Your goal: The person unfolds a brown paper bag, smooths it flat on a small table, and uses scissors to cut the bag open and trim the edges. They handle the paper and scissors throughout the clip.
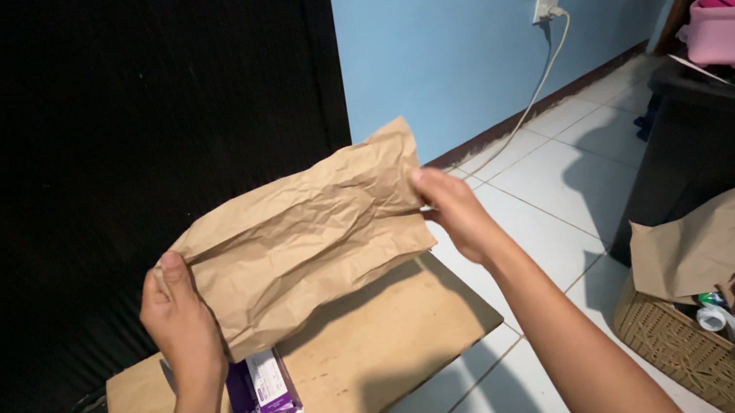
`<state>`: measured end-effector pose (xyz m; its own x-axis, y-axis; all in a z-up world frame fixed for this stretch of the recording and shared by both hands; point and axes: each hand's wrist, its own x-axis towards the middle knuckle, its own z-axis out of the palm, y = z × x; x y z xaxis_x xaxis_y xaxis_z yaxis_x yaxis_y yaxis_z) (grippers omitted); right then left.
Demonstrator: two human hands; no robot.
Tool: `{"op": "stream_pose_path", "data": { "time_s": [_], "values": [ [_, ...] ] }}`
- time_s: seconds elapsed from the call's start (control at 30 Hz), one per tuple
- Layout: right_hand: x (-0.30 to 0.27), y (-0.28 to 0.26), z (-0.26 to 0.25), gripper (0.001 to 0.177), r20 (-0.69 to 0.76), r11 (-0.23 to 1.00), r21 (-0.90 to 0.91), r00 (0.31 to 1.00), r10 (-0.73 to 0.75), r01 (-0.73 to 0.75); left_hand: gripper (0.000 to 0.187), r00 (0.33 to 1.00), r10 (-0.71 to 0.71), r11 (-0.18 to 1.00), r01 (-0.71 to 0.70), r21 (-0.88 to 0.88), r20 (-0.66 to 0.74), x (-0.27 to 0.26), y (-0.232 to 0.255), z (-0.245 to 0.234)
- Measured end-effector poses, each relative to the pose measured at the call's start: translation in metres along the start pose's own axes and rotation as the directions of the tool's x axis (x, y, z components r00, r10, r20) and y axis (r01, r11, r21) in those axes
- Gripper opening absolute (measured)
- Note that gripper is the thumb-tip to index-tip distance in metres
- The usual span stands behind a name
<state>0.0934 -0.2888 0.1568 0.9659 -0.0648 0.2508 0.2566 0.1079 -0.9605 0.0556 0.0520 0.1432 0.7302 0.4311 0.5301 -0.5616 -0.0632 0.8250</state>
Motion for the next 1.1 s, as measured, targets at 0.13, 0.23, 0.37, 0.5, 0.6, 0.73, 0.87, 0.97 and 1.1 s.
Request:
{"op": "stream_pose_path", "data": {
  "time_s": [0.13,0.23,0.37,0.5,0.6,0.73,0.87,0.97,1.1],
  "values": [
    [0.003,0.022,-0.001,0.029,0.024,0.998,0.011,0.998,-0.06,0.06,0.045,0.997,-0.069,0.998,0.069,0.012,0.018,0.003,-0.014,0.003],
    [0.005,0.03,0.004,0.022,-0.04,0.985,0.135,0.994,-0.104,0.109,0.04,0.991,-0.13,0.992,0.13,-0.002,0.04,0.003,-0.025,0.006],
    [0.008,0.03,0.008,0.021,-0.14,0.946,0.104,0.946,-0.293,0.308,0.052,0.967,-0.243,0.964,0.249,-0.094,0.074,-0.001,-0.031,0.006],
    [0.013,0.029,0.014,0.02,-0.247,0.887,0.15,0.885,-0.395,0.437,0.061,0.871,-0.472,0.876,0.481,-0.038,0.14,-0.01,-0.035,0.007],
    [0.011,0.025,0.022,0.024,-0.316,0.873,0.121,0.852,-0.418,0.473,0.058,0.826,-0.542,0.83,0.555,-0.053,0.157,-0.018,-0.044,0.016],
    [0.004,0.013,0.028,0.021,-0.334,0.887,0.163,0.871,-0.361,0.431,0.048,0.9,-0.381,0.875,0.425,-0.229,0.213,-0.02,-0.064,0.019],
    [0.001,0.005,0.025,0.021,-0.368,0.909,0.115,0.867,-0.336,0.401,0.028,0.957,-0.255,0.939,0.28,-0.199,0.142,-0.019,-0.074,0.016],
    [0.003,0.011,0.018,0.024,-0.42,0.938,0.026,0.855,-0.304,0.347,0.023,0.938,-0.302,0.925,0.331,-0.188,0.17,-0.022,-0.066,0.014],
    [0.013,0.031,0.005,0.021,-0.374,0.917,0.142,0.878,-0.299,0.372,0.023,0.934,-0.329,0.928,0.346,-0.134,0.136,-0.02,-0.045,0.013]
  ]
}}
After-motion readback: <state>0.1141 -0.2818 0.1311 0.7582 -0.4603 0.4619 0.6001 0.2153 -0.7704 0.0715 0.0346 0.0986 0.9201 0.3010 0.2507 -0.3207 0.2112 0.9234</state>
